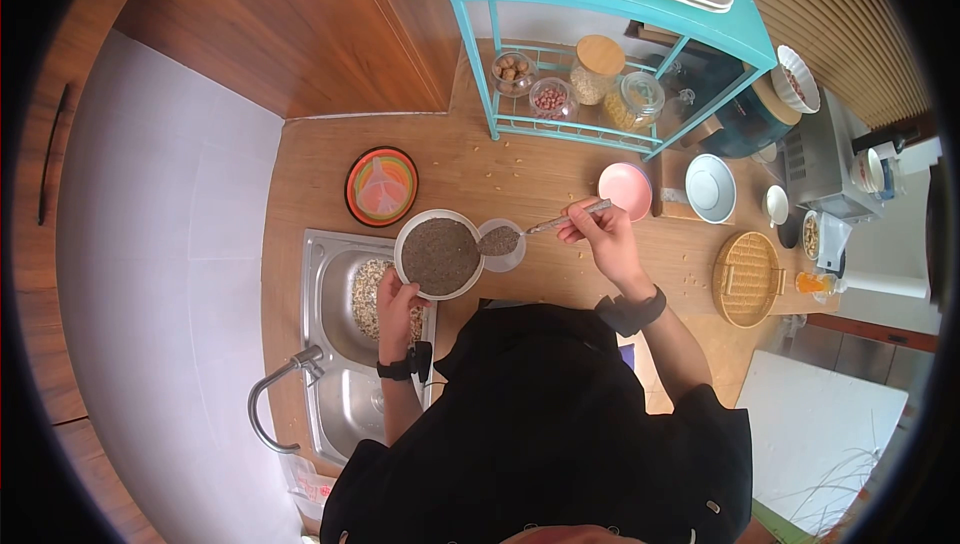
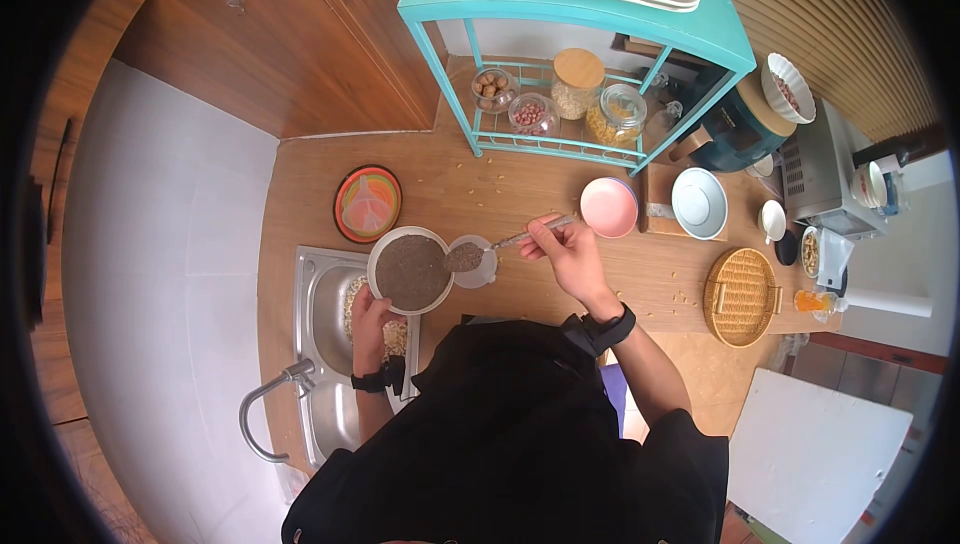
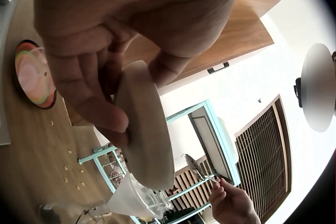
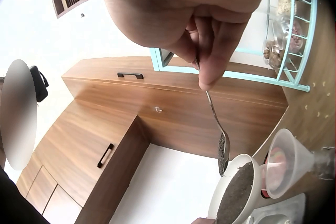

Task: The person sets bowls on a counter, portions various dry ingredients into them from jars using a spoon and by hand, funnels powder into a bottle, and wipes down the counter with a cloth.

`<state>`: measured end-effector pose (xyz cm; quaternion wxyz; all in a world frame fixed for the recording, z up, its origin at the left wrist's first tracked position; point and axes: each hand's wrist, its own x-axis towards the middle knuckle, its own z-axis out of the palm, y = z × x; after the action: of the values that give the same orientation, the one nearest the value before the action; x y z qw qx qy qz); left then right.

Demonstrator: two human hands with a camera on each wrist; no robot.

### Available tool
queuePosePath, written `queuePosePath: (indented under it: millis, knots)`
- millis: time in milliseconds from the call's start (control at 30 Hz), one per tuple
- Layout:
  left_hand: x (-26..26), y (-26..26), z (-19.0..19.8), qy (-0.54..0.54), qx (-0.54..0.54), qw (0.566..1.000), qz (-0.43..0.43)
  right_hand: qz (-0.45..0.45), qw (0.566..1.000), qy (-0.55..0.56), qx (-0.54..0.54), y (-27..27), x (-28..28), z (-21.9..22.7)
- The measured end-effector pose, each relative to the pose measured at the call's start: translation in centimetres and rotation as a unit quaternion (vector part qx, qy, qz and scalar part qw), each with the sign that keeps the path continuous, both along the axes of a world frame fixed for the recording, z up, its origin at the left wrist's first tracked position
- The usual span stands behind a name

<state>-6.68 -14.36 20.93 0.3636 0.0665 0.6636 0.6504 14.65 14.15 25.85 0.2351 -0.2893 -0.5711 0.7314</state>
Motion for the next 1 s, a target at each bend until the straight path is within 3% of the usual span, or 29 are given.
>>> queuePosePath:
  millis: [200, 400, 500, 567, 667, 800, 1000]
  knots:
    - [-0.5, -0.7, -1.1, 0.003, -0.005, 1.000, 0.000, -0.009, 1.000, -0.007, 0.000, 0.0, 0.2, -0.4]
    - [-0.2, -0.4, -0.9, -0.001, -0.010, 1.000, 0.004, -0.026, 0.995, -0.047, 0.081, -0.4, -0.2, -1.2]
    - [-0.1, -0.3, -0.7, -0.001, -0.002, 1.000, -0.004, -0.001, 0.981, -0.099, 0.165, -0.9, -0.1, -1.0]
    - [0.0, -0.1, -0.5, 0.000, -0.010, 1.000, -0.010, 0.017, 0.948, -0.129, 0.291, -1.6, -0.2, 0.5]
    - [0.2, -0.1, -0.8, -0.004, -0.010, 1.000, -0.005, 0.035, 0.918, -0.114, 0.379, -1.9, 0.0, 2.0]
    - [0.3, 0.1, -0.6, -0.006, -0.010, 1.000, -0.007, 0.018, 0.915, -0.051, 0.400, -1.6, 0.2, 1.7]
    - [0.8, 0.8, -0.5, -0.034, 0.010, 0.999, -0.030, 0.034, 0.959, -0.010, 0.281, -2.0, -0.5, -0.5]
